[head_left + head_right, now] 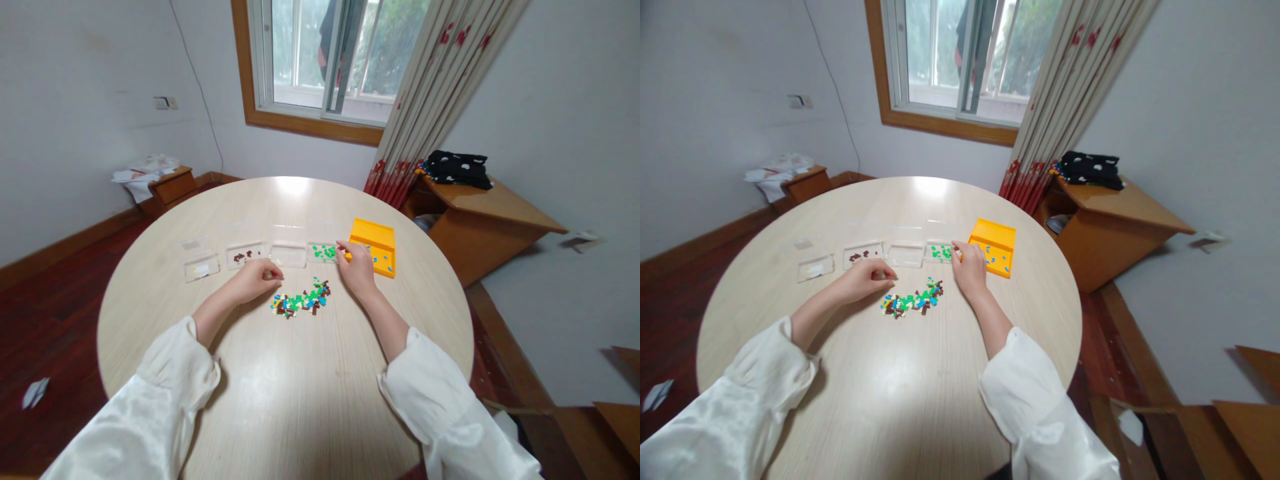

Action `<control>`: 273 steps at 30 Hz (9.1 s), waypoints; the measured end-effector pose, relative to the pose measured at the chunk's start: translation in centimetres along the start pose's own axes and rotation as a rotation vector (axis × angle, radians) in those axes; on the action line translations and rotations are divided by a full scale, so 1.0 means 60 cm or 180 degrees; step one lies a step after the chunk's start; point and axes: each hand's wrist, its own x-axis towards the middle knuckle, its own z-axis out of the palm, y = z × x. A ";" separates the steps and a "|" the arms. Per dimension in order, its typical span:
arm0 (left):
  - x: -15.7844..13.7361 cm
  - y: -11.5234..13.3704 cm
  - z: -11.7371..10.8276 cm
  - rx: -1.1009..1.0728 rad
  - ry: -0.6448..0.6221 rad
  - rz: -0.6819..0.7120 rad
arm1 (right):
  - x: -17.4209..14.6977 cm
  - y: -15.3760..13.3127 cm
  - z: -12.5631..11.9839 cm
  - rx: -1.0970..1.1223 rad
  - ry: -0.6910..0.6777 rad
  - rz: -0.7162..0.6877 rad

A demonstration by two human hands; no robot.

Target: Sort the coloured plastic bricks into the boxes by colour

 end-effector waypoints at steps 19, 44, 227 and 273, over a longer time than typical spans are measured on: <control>-0.008 0.006 -0.011 -0.0352 -0.0084 -0.0008 | -0.003 -0.040 -0.018 0.0548 -0.0779 -0.0866; -0.060 -0.092 -0.108 0.1354 0.2131 -0.1607 | -0.005 -0.053 -0.021 0.0393 -0.1980 -0.0889; -0.054 -0.044 -0.089 0.0362 0.2596 -0.1473 | -0.061 -0.145 -0.001 0.0826 -0.2206 -0.1601; -0.057 0.032 0.004 -0.1736 -0.0282 -0.0319 | -0.063 -0.151 0.003 0.1129 -0.1426 -0.1321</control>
